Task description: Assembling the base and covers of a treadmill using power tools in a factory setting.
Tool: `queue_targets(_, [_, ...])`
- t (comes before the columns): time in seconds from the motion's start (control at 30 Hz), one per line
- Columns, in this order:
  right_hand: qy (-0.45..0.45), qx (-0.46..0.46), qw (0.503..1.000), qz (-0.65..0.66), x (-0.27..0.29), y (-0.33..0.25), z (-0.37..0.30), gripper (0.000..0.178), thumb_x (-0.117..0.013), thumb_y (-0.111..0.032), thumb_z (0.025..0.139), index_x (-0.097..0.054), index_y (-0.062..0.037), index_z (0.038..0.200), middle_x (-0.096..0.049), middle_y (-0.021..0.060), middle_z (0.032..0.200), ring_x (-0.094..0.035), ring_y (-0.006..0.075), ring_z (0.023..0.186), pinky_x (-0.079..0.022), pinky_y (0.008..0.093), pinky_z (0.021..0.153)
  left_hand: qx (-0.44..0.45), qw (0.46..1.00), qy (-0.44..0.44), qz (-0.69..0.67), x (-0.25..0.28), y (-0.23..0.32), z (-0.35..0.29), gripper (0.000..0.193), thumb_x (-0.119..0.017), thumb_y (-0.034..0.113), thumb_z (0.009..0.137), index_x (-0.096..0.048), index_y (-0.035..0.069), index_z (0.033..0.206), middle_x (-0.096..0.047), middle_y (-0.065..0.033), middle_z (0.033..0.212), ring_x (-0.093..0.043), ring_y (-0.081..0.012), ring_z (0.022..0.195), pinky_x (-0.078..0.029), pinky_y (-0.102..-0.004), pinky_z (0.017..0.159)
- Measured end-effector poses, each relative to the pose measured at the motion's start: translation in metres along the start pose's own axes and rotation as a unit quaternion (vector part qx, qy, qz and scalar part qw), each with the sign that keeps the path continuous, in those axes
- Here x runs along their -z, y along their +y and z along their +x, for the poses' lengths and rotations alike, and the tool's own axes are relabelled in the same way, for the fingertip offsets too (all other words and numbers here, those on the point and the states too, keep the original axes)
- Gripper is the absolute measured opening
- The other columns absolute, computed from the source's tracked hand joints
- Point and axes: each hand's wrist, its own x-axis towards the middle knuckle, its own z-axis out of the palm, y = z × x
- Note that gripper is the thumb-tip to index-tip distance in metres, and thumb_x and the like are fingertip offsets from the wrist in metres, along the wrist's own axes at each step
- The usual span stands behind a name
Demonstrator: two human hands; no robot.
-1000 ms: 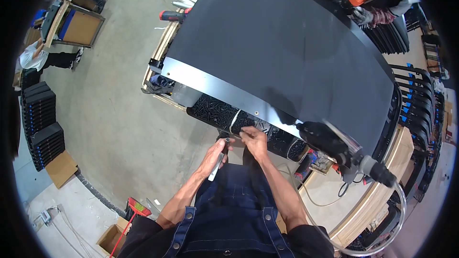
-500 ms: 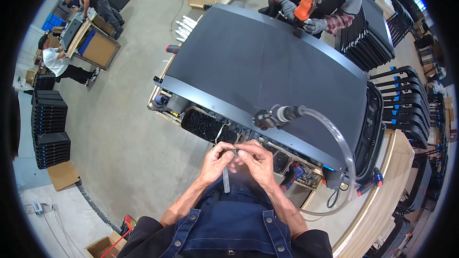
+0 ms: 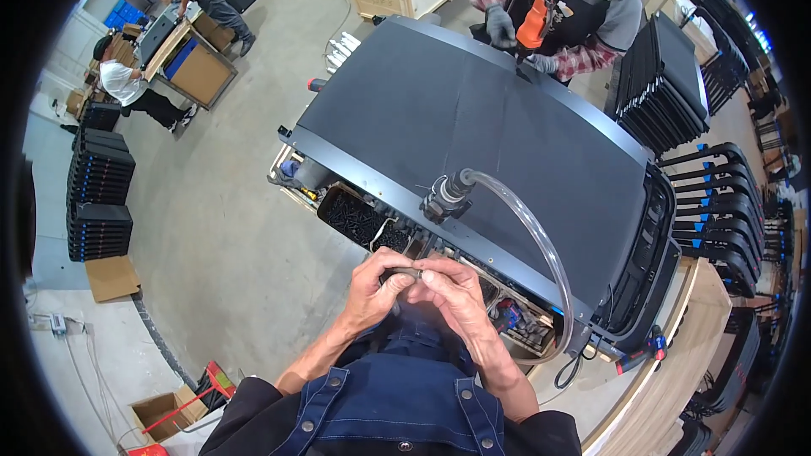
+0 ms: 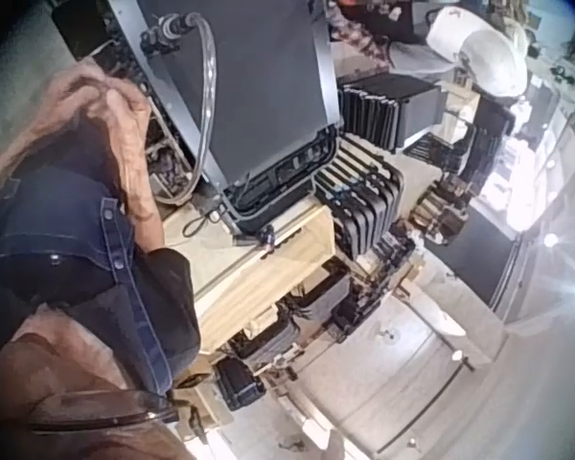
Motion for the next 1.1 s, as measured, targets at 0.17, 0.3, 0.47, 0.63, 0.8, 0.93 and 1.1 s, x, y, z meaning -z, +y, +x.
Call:
queue_targets(0.17, [-0.015,-0.112,0.976,0.188,0.015,0.014,-0.001,0.02,-0.065,-0.011,0.096,-0.067,-0.0059,0.115,-0.069,0.0148,0.099,-0.071,0.0269,0.082,-0.061,0.0465,0.079,-0.07,0.996,-0.029,0.048,0.007,-0.005,0.009,0.021,-0.074,0.002,0.083,-0.067,0.002,0.102,-0.068,-0.0126,0.089,-0.067,-0.0278,0.079,-0.054,-0.0354,0.068])
queue_targets(0.3, [-0.044,-0.107,0.973,0.198,0.02,0.019,0.005,0.018,-0.064,-0.011,0.097,-0.067,-0.0084,0.115,-0.069,0.0117,0.102,-0.07,0.028,0.087,-0.06,0.0501,0.084,-0.092,0.993,-0.015,0.073,0.008,-0.014,0.011,0.025,-0.076,0.0,0.079,-0.068,0.003,0.102,-0.069,-0.0123,0.089,-0.067,-0.0285,0.078,-0.054,-0.0362,0.067])
queue_targets(0.47, [0.009,-0.106,0.978,0.181,0.014,0.03,0.009,0.019,-0.061,-0.011,0.099,-0.064,-0.0088,0.118,-0.069,0.0089,0.098,-0.07,0.0268,0.088,-0.06,0.05,0.084,-0.179,0.956,0.003,0.234,0.02,-0.017,0.003,0.023,-0.074,0.0,0.079,-0.069,0.002,0.101,-0.068,-0.0103,0.09,-0.063,-0.0266,0.075,-0.051,-0.0352,0.064])
queue_targets(0.63, [0.027,-0.075,0.996,0.048,0.001,0.029,0.026,0.016,-0.062,-0.01,0.099,-0.064,-0.0065,0.115,-0.069,0.0103,0.095,-0.073,0.0283,0.084,-0.062,0.0448,0.08,0.147,0.976,-0.038,-0.158,0.031,-0.026,0.011,0.019,-0.072,-0.001,0.081,-0.069,0.001,0.099,-0.068,-0.0099,0.089,-0.064,-0.0262,0.075,-0.051,-0.0343,0.064])
queue_targets(0.8, [0.095,-0.125,0.984,0.079,0.002,0.037,0.04,0.016,-0.064,-0.01,0.098,-0.063,-0.0064,0.113,-0.07,0.0105,0.092,-0.073,0.0289,0.083,-0.063,0.0403,0.077,-0.102,0.987,-0.059,0.111,0.051,-0.053,0.028,0.02,-0.072,0.0,0.079,-0.069,0.003,0.098,-0.064,-0.0091,0.086,-0.061,-0.028,0.076,-0.051,-0.0353,0.067])
queue_targets(0.93, [0.119,-0.13,0.971,0.161,-0.001,0.051,0.041,0.015,-0.065,-0.015,0.098,-0.061,-0.0059,0.11,-0.07,0.0105,0.091,-0.073,0.0261,0.08,-0.063,0.0384,0.072,-0.103,0.985,-0.109,0.083,0.058,-0.074,0.035,0.02,-0.078,0.005,0.079,-0.072,0.002,0.097,-0.067,-0.0088,0.089,-0.063,-0.0219,0.075,-0.048,-0.0335,0.064])
queue_targets(1.1, [0.28,-0.087,0.953,-0.076,-0.005,0.071,0.037,0.016,-0.062,-0.018,0.101,-0.058,-0.0036,0.107,-0.068,0.0089,0.09,-0.071,0.0217,0.077,-0.064,0.0354,0.068,0.282,0.905,-0.192,-0.256,0.04,-0.122,0.036,0.025,-0.084,0.02,0.083,-0.073,0.0,0.093,-0.067,-0.0008,0.085,-0.056,-0.0052,0.076,-0.045,-0.0256,0.065])
